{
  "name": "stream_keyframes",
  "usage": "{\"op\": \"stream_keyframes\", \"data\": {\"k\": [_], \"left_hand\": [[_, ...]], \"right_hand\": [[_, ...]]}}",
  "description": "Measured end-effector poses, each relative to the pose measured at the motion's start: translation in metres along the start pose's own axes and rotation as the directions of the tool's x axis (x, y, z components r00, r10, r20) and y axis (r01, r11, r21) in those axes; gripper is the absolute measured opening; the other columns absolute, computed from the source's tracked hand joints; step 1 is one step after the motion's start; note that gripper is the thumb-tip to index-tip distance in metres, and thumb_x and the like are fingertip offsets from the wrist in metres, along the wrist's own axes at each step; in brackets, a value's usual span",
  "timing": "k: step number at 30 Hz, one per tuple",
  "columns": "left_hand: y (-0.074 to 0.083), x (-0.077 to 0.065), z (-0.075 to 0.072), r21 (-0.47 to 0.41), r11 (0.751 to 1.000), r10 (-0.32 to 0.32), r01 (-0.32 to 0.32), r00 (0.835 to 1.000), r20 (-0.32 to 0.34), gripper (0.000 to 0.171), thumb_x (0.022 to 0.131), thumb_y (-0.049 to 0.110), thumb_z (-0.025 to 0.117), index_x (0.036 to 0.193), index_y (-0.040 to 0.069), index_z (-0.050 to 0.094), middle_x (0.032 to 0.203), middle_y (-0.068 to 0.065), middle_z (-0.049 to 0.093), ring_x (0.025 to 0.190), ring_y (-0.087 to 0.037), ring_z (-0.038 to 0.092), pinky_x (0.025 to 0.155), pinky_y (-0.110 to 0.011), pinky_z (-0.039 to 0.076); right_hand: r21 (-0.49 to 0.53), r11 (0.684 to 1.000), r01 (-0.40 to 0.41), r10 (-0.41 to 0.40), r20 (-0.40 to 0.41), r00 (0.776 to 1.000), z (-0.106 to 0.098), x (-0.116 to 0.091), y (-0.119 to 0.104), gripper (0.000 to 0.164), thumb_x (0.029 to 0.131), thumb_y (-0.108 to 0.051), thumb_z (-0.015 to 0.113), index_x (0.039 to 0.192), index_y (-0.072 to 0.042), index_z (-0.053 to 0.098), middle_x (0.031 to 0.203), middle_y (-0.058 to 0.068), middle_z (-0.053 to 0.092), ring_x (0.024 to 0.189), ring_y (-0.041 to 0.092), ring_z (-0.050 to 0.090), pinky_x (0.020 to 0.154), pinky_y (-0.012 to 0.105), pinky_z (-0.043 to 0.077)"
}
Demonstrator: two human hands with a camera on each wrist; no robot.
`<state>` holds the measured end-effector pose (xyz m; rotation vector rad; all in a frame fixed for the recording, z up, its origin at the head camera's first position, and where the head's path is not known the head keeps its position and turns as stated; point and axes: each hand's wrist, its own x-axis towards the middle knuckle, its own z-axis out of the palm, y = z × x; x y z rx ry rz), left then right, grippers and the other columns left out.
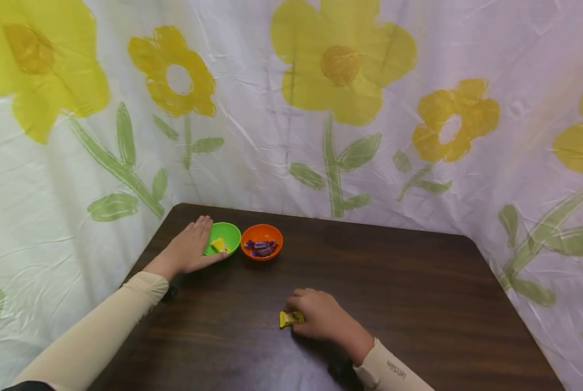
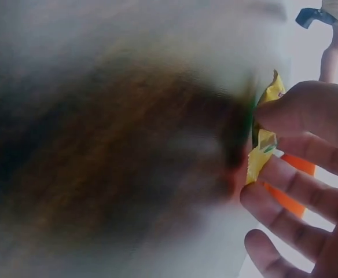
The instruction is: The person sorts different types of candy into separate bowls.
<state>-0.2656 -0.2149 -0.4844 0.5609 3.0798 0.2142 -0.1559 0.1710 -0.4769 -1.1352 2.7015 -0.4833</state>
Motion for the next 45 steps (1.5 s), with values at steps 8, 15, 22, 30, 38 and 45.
{"op": "stream_keyframes", "data": {"k": [8, 15, 22, 30, 38, 45], "left_hand": [[0.001, 0.0, 0.0, 0.002, 1.0, -0.006, 0.006, 1.0, -0.007, 0.113, 0.098, 0.078, 0.047, 0.164, -0.012, 0.024, 0.173, -0.03, 0.023, 0.163, -0.045, 0.02, 0.134, -0.056, 0.018], [0.001, -0.001, 0.0, 0.003, 1.0, -0.002, 0.002, 1.0, -0.009, 0.113, 0.098, 0.077, 0.047, 0.163, -0.012, 0.024, 0.173, -0.03, 0.023, 0.163, -0.045, 0.02, 0.134, -0.056, 0.019], [0.003, -0.001, 0.001, 0.009, 1.0, -0.007, 0.007, 1.0, -0.006, 0.113, 0.098, 0.077, 0.048, 0.163, -0.012, 0.025, 0.172, -0.031, 0.024, 0.162, -0.046, 0.022, 0.133, -0.057, 0.02], [0.003, -0.002, -0.002, 0.012, 1.0, -0.008, 0.008, 1.0, -0.014, 0.112, 0.098, 0.076, 0.049, 0.162, -0.013, 0.025, 0.172, -0.031, 0.025, 0.163, -0.046, 0.021, 0.133, -0.057, 0.02], [-0.002, -0.002, -0.002, 0.012, 1.0, 0.002, -0.002, 1.0, -0.028, 0.111, 0.099, 0.075, 0.048, 0.163, -0.013, 0.026, 0.172, -0.031, 0.025, 0.163, -0.045, 0.022, 0.133, -0.057, 0.021], [0.002, -0.001, -0.001, -0.004, 1.0, 0.008, -0.008, 1.0, -0.023, 0.112, 0.099, 0.076, 0.049, 0.163, -0.012, 0.024, 0.172, -0.031, 0.026, 0.163, -0.044, 0.02, 0.133, -0.058, 0.021]], "right_hand": [[0.049, 0.999, -0.003, 0.008, -0.105, 0.994, -0.006, 0.012, -0.005, 0.021, 0.092, -0.019, 0.08, 0.112, -0.024, 0.077, 0.107, -0.009, 0.066, 0.088, 0.005, 0.055, 0.069, 0.022, 0.048], [0.07, 0.997, 0.013, 0.001, -0.2, 0.98, -0.014, 0.036, -0.009, 0.02, 0.093, -0.018, 0.08, 0.112, -0.023, 0.076, 0.111, -0.009, 0.067, 0.099, 0.01, 0.062, 0.081, 0.03, 0.056], [0.148, 0.989, 0.022, 0.018, -0.263, 0.965, -0.022, 0.073, -0.013, 0.019, 0.094, -0.018, 0.08, 0.113, -0.019, 0.077, 0.108, -0.005, 0.068, 0.094, 0.02, 0.066, 0.081, 0.031, 0.057], [0.208, 0.978, -0.006, 0.08, -0.35, 0.933, -0.033, 0.128, -0.024, 0.02, 0.094, -0.02, 0.08, 0.114, -0.017, 0.078, 0.108, -0.001, 0.069, 0.096, 0.021, 0.069, 0.082, 0.032, 0.059], [0.179, 0.983, -0.038, 0.098, -0.337, 0.936, -0.041, 0.179, -0.036, 0.022, 0.096, -0.021, 0.076, 0.117, -0.015, 0.077, 0.111, 0.001, 0.068, 0.098, 0.019, 0.067, 0.08, 0.03, 0.058], [0.182, 0.983, -0.02, 0.067, -0.254, 0.965, -0.032, 0.199, -0.035, 0.035, 0.1, -0.025, 0.073, 0.131, -0.01, 0.073, 0.122, 0.009, 0.069, 0.109, 0.024, 0.067, 0.093, 0.034, 0.059]]}}
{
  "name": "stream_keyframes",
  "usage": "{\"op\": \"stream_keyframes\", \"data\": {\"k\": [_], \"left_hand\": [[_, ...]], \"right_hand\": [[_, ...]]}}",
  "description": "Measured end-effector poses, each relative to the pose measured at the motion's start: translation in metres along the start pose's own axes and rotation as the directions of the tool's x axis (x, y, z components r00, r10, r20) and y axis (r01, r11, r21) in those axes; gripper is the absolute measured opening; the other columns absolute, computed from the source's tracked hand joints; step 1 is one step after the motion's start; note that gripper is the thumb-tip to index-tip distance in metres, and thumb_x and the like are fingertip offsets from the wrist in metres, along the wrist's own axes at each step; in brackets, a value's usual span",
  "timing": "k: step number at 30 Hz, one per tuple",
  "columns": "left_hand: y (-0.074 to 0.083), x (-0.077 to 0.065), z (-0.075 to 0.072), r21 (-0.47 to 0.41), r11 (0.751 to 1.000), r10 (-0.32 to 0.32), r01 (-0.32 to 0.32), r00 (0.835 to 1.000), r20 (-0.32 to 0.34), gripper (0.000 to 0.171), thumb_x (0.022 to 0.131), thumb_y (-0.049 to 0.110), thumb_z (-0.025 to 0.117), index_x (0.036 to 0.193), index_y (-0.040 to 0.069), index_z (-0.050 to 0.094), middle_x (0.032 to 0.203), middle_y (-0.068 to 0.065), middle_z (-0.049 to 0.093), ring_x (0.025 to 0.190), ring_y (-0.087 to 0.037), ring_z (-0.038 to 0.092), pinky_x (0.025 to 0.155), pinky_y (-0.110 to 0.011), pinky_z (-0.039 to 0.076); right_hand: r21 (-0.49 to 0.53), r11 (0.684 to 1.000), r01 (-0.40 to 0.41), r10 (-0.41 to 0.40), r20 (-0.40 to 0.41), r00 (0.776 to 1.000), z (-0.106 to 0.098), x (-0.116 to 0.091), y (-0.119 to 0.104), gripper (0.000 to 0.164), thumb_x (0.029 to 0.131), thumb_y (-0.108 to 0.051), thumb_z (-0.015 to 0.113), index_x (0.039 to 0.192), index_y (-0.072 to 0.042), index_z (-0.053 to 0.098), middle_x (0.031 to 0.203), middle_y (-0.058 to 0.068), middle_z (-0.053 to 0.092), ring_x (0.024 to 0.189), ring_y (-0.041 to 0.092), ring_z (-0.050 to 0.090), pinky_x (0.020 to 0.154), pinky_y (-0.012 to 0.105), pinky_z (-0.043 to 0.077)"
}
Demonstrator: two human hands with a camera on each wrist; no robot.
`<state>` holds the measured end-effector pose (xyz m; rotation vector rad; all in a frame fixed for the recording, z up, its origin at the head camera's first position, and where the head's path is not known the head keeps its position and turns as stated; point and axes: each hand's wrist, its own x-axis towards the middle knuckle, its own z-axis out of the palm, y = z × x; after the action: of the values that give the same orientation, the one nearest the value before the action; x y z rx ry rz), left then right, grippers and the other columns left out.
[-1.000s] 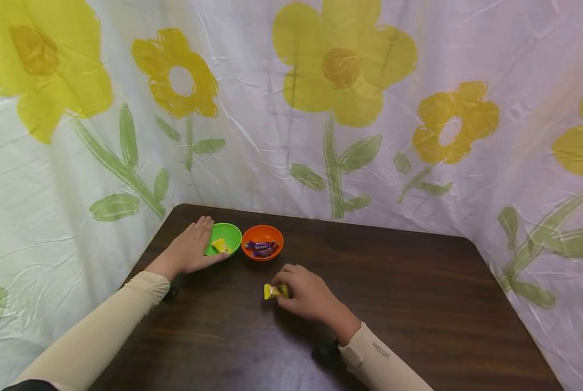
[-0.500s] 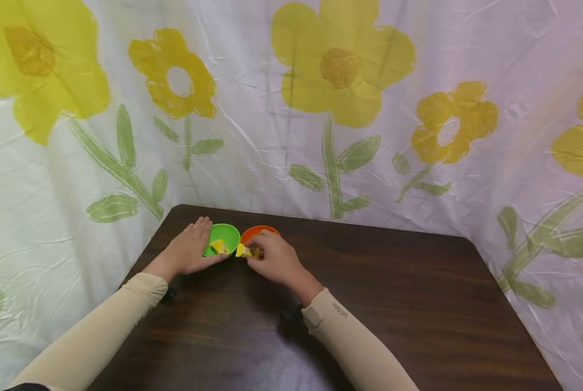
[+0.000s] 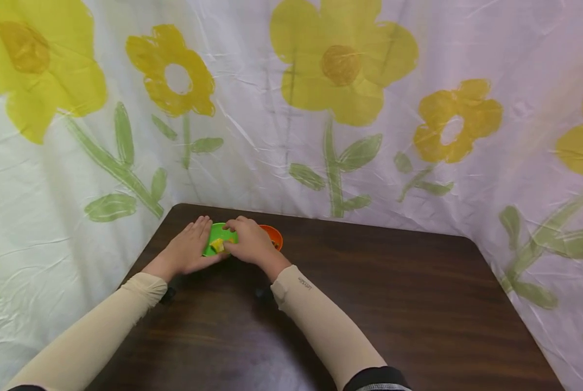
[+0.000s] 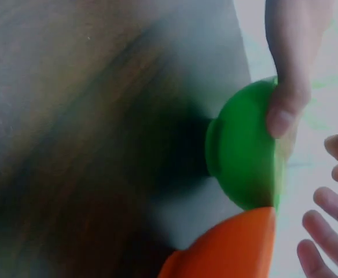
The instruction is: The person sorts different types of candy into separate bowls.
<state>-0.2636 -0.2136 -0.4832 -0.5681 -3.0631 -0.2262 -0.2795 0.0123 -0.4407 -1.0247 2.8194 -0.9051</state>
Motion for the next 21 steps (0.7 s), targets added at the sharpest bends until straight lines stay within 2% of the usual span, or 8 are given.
{"op": "stream_keyframes", "data": {"k": [4, 9, 15, 21], "left_hand": [[0.004, 0.0, -0.001, 0.01, 1.0, 0.005, -0.005, 1.0, 0.004, 0.112, 0.099, 0.077, 0.048, 0.163, -0.013, 0.025, 0.171, -0.031, 0.026, 0.163, -0.045, 0.021, 0.132, -0.058, 0.022], [0.005, 0.001, -0.002, 0.026, 1.0, -0.013, 0.013, 1.0, 0.002, 0.112, 0.099, 0.075, 0.05, 0.163, -0.012, 0.025, 0.172, -0.031, 0.024, 0.163, -0.045, 0.021, 0.133, -0.057, 0.022], [0.008, 0.005, 0.001, -0.006, 1.0, -0.024, 0.024, 1.0, 0.02, 0.115, 0.097, 0.078, 0.049, 0.164, -0.012, 0.022, 0.173, -0.032, 0.021, 0.163, -0.047, 0.018, 0.133, -0.058, 0.019], [0.005, 0.005, 0.002, -0.041, 0.997, -0.059, 0.06, 0.998, 0.022, 0.117, 0.096, 0.079, 0.05, 0.165, -0.01, 0.021, 0.172, -0.032, 0.022, 0.162, -0.049, 0.019, 0.133, -0.06, 0.018]], "right_hand": [[-0.018, 1.0, 0.022, -0.022, 0.014, 1.0, 0.001, -0.009, 0.003, 0.036, 0.101, -0.025, 0.072, 0.133, -0.008, 0.072, 0.126, 0.012, 0.069, 0.112, 0.029, 0.066, 0.095, 0.037, 0.059], [-0.059, 0.997, 0.054, -0.054, -0.008, 0.998, -0.009, -0.03, 0.008, 0.036, 0.101, -0.026, 0.073, 0.133, -0.01, 0.072, 0.128, 0.008, 0.068, 0.113, 0.026, 0.065, 0.097, 0.042, 0.058], [-0.1, 0.995, 0.015, -0.018, -0.021, 1.0, -0.026, -0.067, 0.027, 0.035, 0.099, -0.03, 0.076, 0.131, -0.014, 0.074, 0.128, 0.005, 0.069, 0.117, 0.025, 0.064, 0.097, 0.047, 0.059], [-0.129, 0.991, -0.024, 0.022, -0.023, 1.0, -0.05, -0.107, 0.047, 0.039, 0.099, -0.031, 0.077, 0.133, -0.014, 0.073, 0.129, 0.006, 0.068, 0.119, 0.028, 0.063, 0.097, 0.051, 0.058]]}}
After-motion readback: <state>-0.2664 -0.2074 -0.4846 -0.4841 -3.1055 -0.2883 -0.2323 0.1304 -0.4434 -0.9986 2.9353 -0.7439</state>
